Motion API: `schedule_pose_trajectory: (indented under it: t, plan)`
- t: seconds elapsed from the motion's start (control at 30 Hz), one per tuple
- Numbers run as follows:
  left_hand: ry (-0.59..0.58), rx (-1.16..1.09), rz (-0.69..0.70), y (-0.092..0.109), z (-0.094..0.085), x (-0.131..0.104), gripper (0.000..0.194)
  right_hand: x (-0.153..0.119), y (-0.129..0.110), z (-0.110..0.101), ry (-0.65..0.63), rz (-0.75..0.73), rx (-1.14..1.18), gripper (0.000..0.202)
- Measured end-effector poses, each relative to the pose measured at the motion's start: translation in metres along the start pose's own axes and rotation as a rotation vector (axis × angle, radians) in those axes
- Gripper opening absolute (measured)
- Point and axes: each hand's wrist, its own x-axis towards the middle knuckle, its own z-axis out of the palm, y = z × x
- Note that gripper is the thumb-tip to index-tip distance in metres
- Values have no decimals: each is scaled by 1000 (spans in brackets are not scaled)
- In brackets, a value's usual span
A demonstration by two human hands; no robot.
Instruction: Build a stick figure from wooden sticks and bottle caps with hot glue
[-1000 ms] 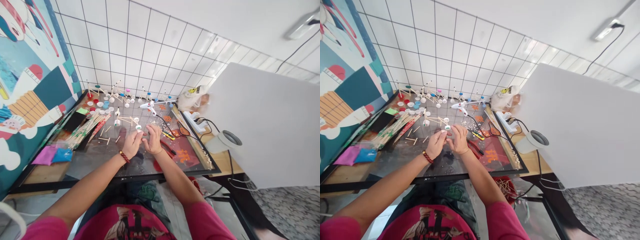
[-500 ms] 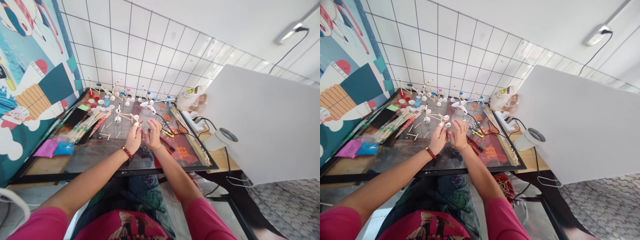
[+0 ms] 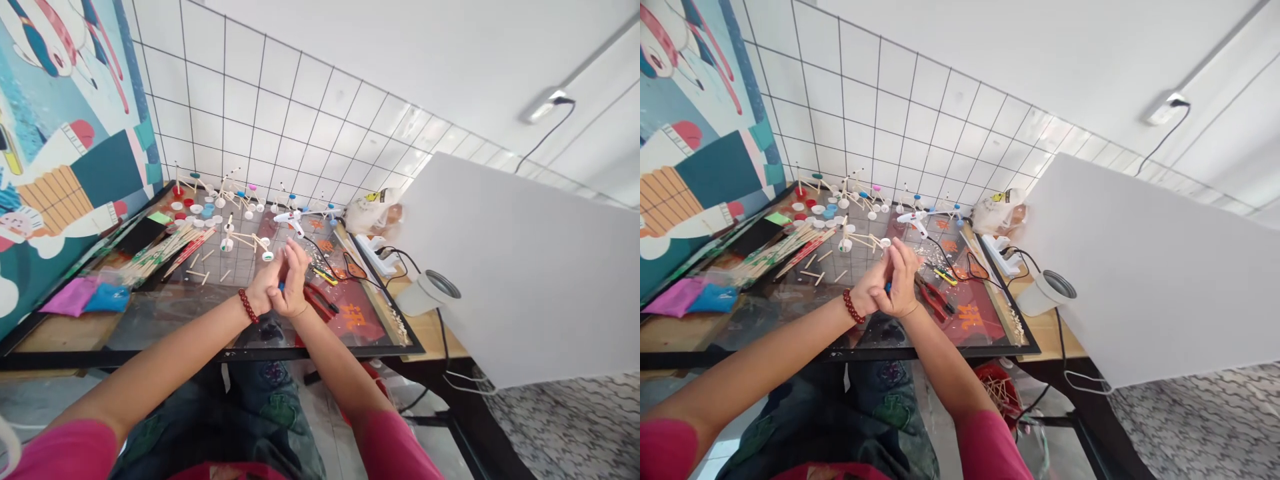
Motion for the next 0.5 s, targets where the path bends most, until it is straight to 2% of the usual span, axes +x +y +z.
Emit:
schedule_pose_trajectory:
  t: [0.07,0.13,0.23,0.37,0.43,0.5]
  plan:
    - [89,40,149,-8,7,3,78,-2,-7,2,-51,-12,-6,91]
    - [116,51,201,-16,9,2,84,-1,-15,2,-65,-36,12,98]
    - [-29,67,55,-19,0,0,76,6,-16,3,-33,12,88,91]
    - [-120,45,-102,-9,-18,4,74,15,12,4,46,182,2,72]
    - [-81,107,-44,-3,-24,6,75,11,23,5,21,167,-85,73]
    - [12,253,122,0,-26,2,74,4,19,8,-122,56,-130,82]
